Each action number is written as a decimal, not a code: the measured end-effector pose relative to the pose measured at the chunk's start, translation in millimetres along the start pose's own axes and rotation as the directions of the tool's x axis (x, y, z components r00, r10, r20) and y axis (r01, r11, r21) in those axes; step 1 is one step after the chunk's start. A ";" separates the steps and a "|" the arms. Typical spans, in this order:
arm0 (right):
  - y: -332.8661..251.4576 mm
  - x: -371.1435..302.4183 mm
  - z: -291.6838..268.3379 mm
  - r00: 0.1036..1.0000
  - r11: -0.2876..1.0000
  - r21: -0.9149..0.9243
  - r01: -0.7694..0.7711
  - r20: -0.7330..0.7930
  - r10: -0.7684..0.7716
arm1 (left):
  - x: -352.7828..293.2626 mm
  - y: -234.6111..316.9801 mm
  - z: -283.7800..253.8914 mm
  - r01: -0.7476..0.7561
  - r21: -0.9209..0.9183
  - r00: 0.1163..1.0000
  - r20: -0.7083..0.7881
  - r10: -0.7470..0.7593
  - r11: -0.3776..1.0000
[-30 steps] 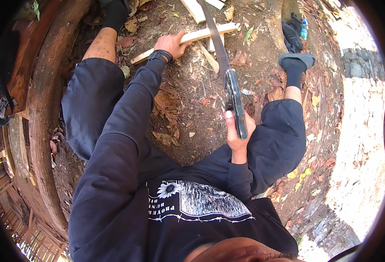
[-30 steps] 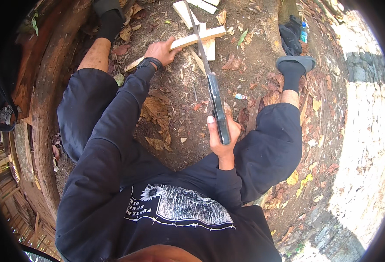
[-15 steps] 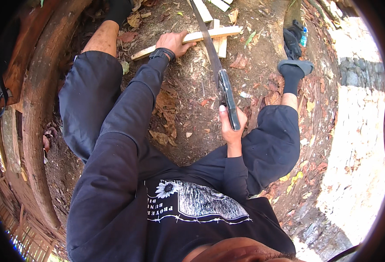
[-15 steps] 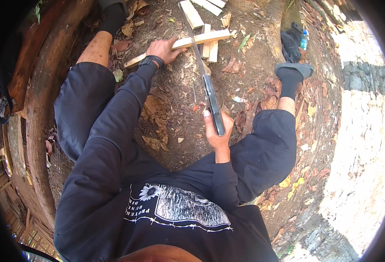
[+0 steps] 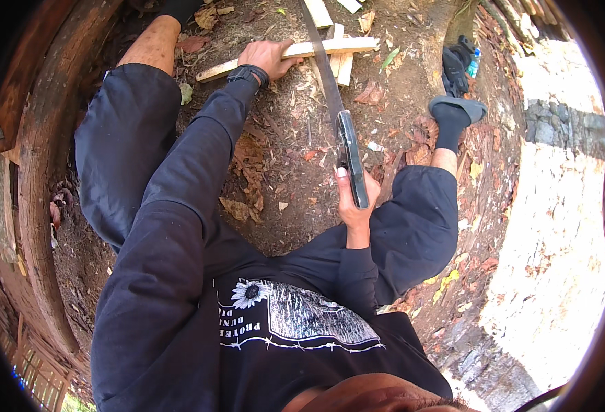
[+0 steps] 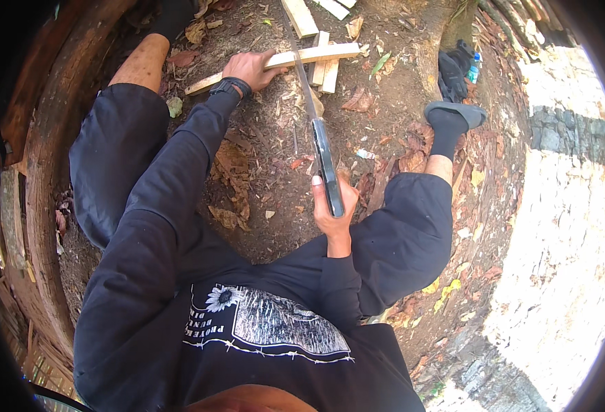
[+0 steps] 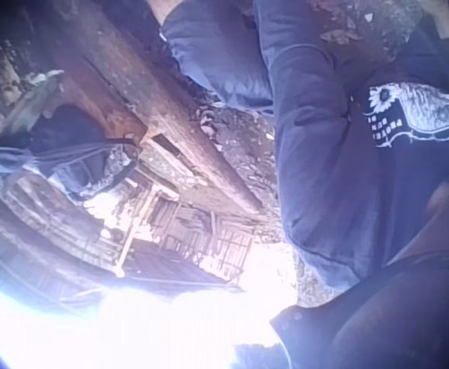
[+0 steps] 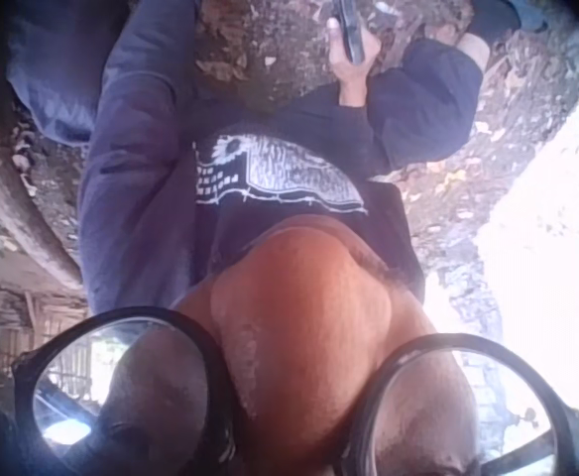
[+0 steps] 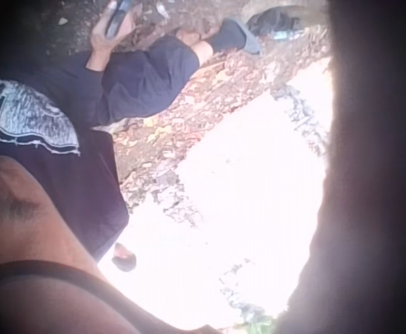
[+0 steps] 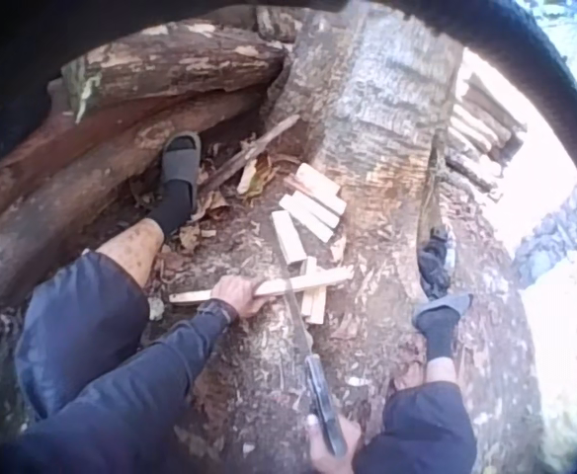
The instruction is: The person sits on the ground and uses a hand saw to cut small pieces of wood. They hold the wood with their left hand and saw with their right hand, creating smaller segments that are placed on the ground.
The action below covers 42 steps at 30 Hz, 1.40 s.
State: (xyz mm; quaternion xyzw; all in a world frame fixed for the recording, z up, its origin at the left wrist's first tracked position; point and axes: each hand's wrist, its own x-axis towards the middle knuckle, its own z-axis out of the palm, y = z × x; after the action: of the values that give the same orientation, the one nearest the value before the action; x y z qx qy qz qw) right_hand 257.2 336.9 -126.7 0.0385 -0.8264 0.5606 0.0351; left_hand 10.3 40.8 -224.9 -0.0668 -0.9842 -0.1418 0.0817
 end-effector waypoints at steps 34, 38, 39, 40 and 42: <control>12.8 1.8 -2.2 0.999 0.996 0.079 -0.030 -0.010 0.031 | 5.0 3.3 -9.8 0.015 -0.026 1.000 -0.003 -0.015 1.000; 14.6 3.1 -1.9 1.000 0.999 0.052 -0.004 0.000 0.004 | -2.0 2.6 -11.7 0.031 -0.112 0.999 -0.040 -0.036 0.993; 13.2 3.7 -0.5 1.000 0.998 0.068 -0.013 0.003 0.012 | -1.8 2.8 -11.5 0.062 -0.134 0.997 -0.026 -0.067 0.989; 11.6 4.6 0.9 1.000 0.996 0.083 -0.021 0.006 0.021 | -0.6 4.6 -10.9 0.094 -0.156 0.995 -0.012 -0.097 0.983; 12.5 10.0 3.8 1.000 0.995 0.096 -0.011 0.008 0.011 | 3.8 3.5 -9.5 0.140 -0.162 0.990 0.019 -0.139 0.977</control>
State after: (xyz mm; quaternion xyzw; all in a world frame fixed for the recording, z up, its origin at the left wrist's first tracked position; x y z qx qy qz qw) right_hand 245.9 337.8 -138.6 0.0378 -0.7987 0.5999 0.0269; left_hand 8.5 41.8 -214.3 -0.0045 -0.9719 -0.2272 0.0622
